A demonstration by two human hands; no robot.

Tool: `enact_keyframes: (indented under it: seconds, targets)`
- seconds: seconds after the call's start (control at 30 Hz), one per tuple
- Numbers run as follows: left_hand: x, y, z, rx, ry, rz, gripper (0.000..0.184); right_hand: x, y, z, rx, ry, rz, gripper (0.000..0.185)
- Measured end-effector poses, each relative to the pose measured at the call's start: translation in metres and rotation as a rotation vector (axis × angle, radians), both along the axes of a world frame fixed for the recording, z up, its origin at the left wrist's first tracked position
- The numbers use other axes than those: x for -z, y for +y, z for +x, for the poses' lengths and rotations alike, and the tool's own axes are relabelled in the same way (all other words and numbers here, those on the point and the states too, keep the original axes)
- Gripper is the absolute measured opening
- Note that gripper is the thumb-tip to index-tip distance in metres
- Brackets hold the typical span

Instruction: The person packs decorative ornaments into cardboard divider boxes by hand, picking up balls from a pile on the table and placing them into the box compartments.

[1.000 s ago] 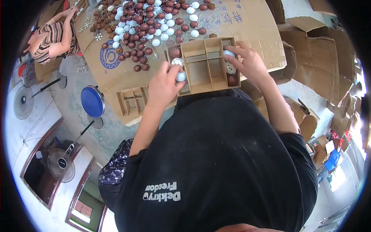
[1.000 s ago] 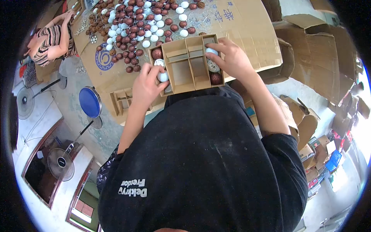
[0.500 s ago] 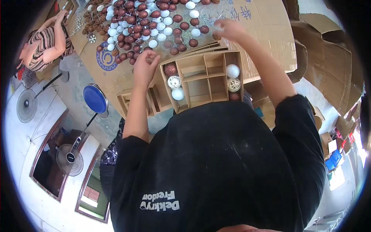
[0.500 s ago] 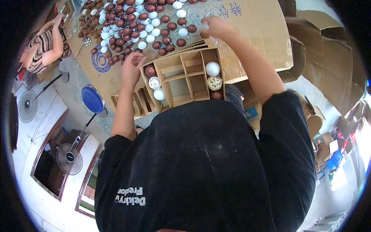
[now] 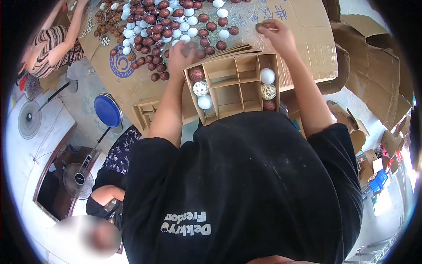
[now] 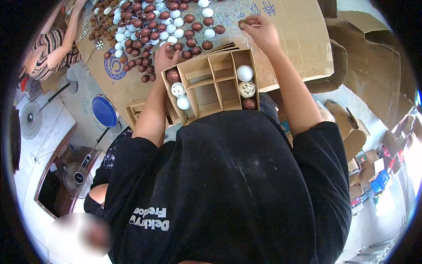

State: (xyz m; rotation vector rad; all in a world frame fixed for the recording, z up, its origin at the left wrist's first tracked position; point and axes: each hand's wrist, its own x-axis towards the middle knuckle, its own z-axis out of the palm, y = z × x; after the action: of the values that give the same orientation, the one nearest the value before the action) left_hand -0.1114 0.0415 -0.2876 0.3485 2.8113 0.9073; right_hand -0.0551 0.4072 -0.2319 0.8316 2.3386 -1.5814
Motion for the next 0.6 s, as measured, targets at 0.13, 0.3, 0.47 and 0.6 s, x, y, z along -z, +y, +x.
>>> enact_keyframes:
  seconds: [0.13, 0.3, 0.47, 0.6]
  targets:
    - [-0.001, -0.028, 0.000, -0.216, 0.133, 0.114, 0.045, -0.094, -0.007, 0.034, 0.090, 0.376, 0.060, 0.037]
    - [0.016, -0.062, 0.001, -0.308, 0.194, -0.044, 0.045, -0.180, -0.032, 0.081, -0.018, 0.587, 0.233, 0.037]
    - [0.013, -0.048, 0.014, -0.434, 0.050, 0.060, 0.045, -0.193, -0.040, 0.099, -0.041, 0.669, 0.206, 0.037]
    - [0.022, -0.035, 0.029, -0.435, 0.025, 0.134, 0.043, -0.183, -0.041, 0.098, -0.028, 0.628, 0.248, 0.036]
